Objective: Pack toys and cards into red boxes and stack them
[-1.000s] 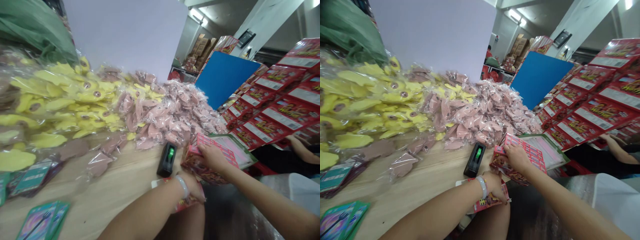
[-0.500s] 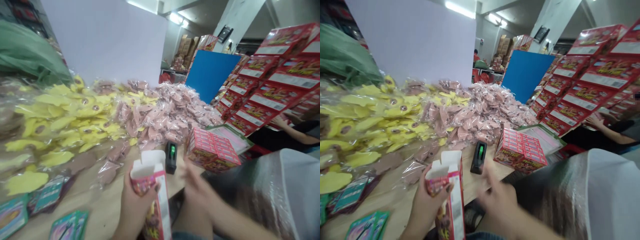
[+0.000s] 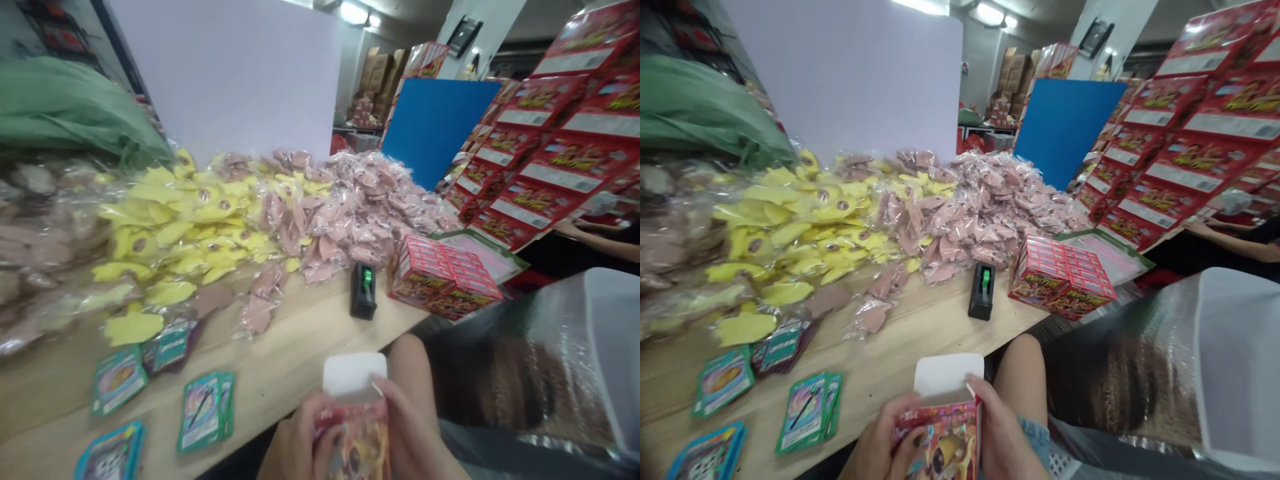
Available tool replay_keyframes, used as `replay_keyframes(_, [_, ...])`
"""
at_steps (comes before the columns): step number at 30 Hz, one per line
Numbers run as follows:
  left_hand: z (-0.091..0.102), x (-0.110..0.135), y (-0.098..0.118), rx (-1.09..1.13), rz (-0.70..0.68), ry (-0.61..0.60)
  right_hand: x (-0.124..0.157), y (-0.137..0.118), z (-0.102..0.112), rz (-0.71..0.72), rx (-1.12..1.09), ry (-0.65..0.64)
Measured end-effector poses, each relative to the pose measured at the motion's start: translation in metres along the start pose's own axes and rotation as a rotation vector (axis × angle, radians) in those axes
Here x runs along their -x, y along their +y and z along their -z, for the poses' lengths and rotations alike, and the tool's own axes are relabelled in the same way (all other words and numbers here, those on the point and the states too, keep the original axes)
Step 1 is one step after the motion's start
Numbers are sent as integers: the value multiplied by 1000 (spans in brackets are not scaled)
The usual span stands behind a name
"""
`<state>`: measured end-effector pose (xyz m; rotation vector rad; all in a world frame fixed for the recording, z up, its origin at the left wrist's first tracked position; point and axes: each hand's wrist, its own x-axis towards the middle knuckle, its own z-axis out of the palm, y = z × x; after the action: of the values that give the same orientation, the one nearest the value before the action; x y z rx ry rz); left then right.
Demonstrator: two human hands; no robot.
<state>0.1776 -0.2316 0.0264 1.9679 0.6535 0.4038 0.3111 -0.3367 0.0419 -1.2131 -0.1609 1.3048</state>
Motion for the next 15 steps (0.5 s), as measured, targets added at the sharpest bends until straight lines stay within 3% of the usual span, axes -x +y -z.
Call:
replay_keyframes(4, [-1, -18, -9, -9, 8, -202, -8, -15, 4, -101, -88, -78])
replay_keyframes(7, [-6, -25, -16, 7, 46, -237, -10, -34, 12, -27, 150, -269])
replay_keyframes(10, [-17, -21, -23, 78, 48, -168, -7, -48, 13, 61, 523, -448])
replay_keyframes(15, [-34, -12, -29, 170, 77, -105, 0, -47, 4, 265, 977, -221])
